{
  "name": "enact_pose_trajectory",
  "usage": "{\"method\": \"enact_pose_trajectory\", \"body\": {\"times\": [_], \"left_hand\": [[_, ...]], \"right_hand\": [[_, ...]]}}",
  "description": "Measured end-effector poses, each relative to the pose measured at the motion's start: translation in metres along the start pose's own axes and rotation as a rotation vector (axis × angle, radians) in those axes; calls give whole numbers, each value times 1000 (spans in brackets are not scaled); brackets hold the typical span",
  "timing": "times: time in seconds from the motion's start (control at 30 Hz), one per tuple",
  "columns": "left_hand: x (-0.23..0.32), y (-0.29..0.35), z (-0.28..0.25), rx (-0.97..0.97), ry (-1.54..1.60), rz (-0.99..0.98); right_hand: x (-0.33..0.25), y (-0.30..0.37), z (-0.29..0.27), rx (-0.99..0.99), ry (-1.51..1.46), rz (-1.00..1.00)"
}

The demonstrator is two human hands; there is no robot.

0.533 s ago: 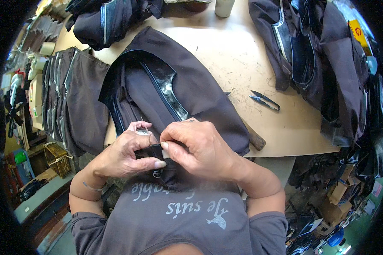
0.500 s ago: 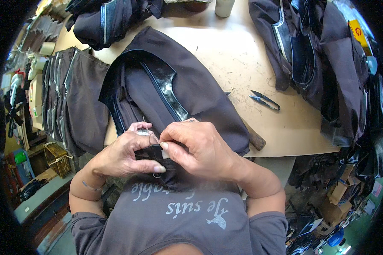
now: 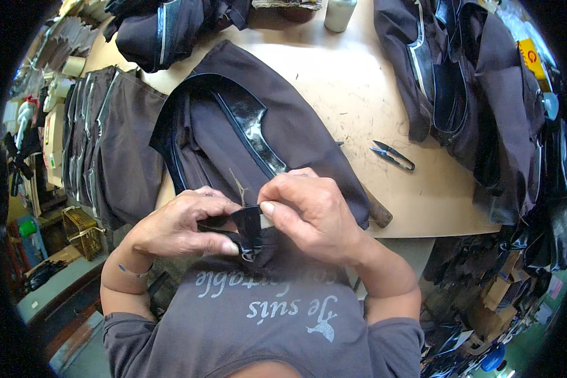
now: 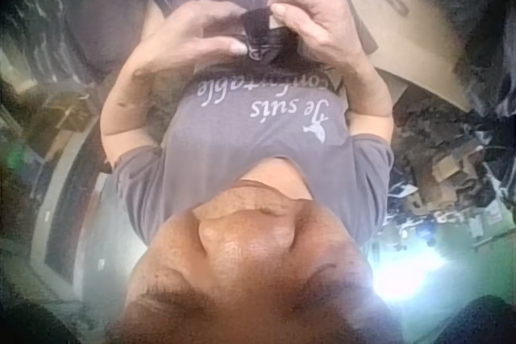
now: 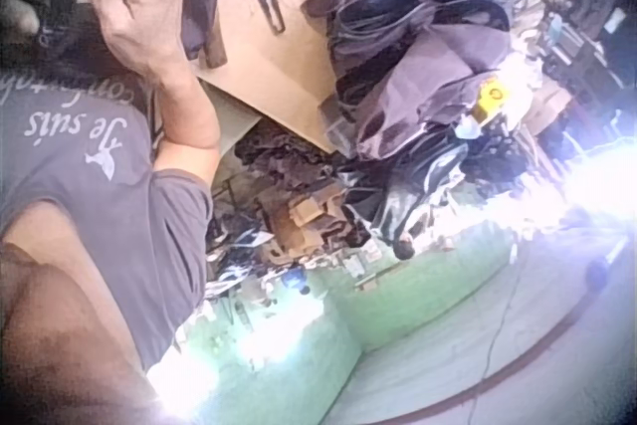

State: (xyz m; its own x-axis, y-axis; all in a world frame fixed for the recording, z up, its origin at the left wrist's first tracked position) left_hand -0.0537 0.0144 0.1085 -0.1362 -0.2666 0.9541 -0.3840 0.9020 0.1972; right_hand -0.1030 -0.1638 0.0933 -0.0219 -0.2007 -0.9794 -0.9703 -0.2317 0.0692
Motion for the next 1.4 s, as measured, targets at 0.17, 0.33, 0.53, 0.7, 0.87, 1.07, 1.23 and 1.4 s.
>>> {"method": "enact_pose_trajectory", "body": {"times": [0.17,0.33,0.53,0.7,0.87,1.07,1.23,1.4], "left_hand": [[4,4,2,161,48,-3],[12,0,-2,149,-294,154],[-9,0,5,105,448,-251],[1,-2,0,101,192,-167],[10,-5,-2,126,-175,32],[7,-5,-1,145,-87,25],[7,-2,-3,188,-76,-48],[6,1,-5,176,-83,-49]], "right_hand": [[-8,0,0,-32,125,-97],[-3,2,6,-84,157,-69],[-5,-7,6,-171,114,-27],[-4,-9,8,-184,4,18],[-3,-13,10,-183,-45,18],[0,-13,11,-182,-18,-34],[3,-12,13,-161,42,-49],[4,-11,12,-283,173,-8]]}}
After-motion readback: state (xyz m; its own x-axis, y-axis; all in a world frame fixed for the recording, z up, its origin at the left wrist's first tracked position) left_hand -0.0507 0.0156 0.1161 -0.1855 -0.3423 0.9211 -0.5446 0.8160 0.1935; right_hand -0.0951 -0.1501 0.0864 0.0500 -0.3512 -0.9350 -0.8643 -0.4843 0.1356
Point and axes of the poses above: each hand's wrist, its own y-axis away from the middle knuckle, its own z-axis out of the palm, x = y × z, the point moved 3 cm from there along -y, towards the middle knuckle, and after that the axes turned 5 degrees about z, right-handed, at the moved point
